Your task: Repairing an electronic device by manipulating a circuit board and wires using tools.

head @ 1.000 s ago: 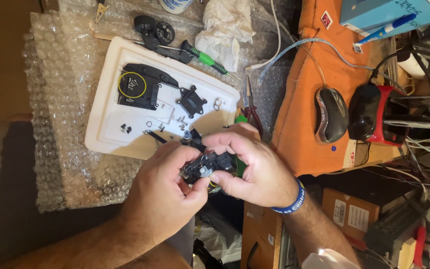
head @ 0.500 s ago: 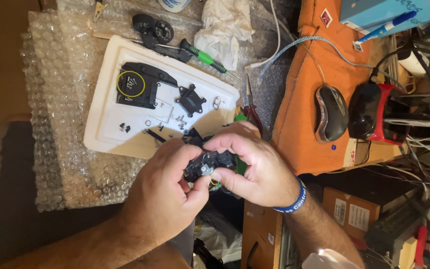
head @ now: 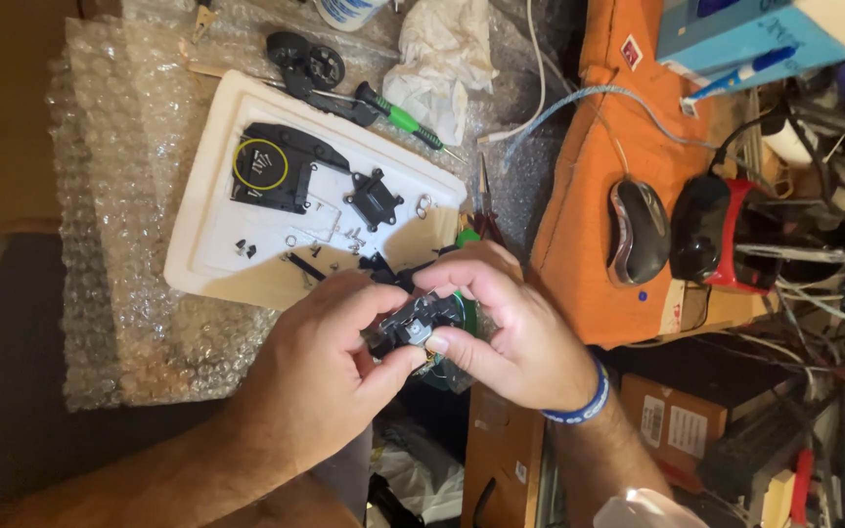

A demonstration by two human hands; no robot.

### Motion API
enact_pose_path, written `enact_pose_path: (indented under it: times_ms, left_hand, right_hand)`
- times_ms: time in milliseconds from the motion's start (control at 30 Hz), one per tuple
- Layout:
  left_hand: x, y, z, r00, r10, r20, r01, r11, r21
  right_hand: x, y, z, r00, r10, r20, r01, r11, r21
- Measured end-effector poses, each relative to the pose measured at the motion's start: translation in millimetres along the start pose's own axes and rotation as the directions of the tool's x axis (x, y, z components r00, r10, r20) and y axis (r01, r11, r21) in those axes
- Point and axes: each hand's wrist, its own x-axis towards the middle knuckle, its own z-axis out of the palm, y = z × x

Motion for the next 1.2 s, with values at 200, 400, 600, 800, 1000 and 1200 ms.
enact_pose_path:
  times_ms: [200,400,600,800,1000,1200]
  left_hand:
    - [-2.3,2.4,-5.4,0.990,-0.136,0.038,0.138,0.987,-0.077]
    - [-11.2,4.3,1.5,1.000,0.000,0.001,0.000,0.995,-0.104]
    - [-6.5,8.2,2.0,0.990,0.144,0.000,-0.144,0.983,-0.116]
    - [-3.2,5.8,5.1,0.986,0.169,0.006,-0.168,0.983,-0.067]
    - [-6.2,6.4,11.0,0.988,0.157,-0.002,-0.157,0.986,-0.063]
    - [-5.1,9.2,8.6,0.991,0.134,0.015,-0.133,0.989,-0.056]
  right_hand:
    - [-11.1,-2.7,4.6,0.994,0.096,-0.043,-0.093,0.993,0.074]
    - [-21.8,-1.5,4.3,0.997,0.064,-0.032,-0.056,0.977,0.208]
    - [-28.2,9.1,6.2,0.998,0.042,-0.037,-0.029,0.950,0.311]
    - [-21.1,8.5,1.0,1.000,-0.003,-0.009,0.006,0.960,0.278]
    - [-28.7,17.8,1.4,0.999,0.051,0.017,-0.053,0.941,0.335]
    - [-30.2,20.0,0.5,0.998,0.066,0.024,-0.070,0.919,0.387]
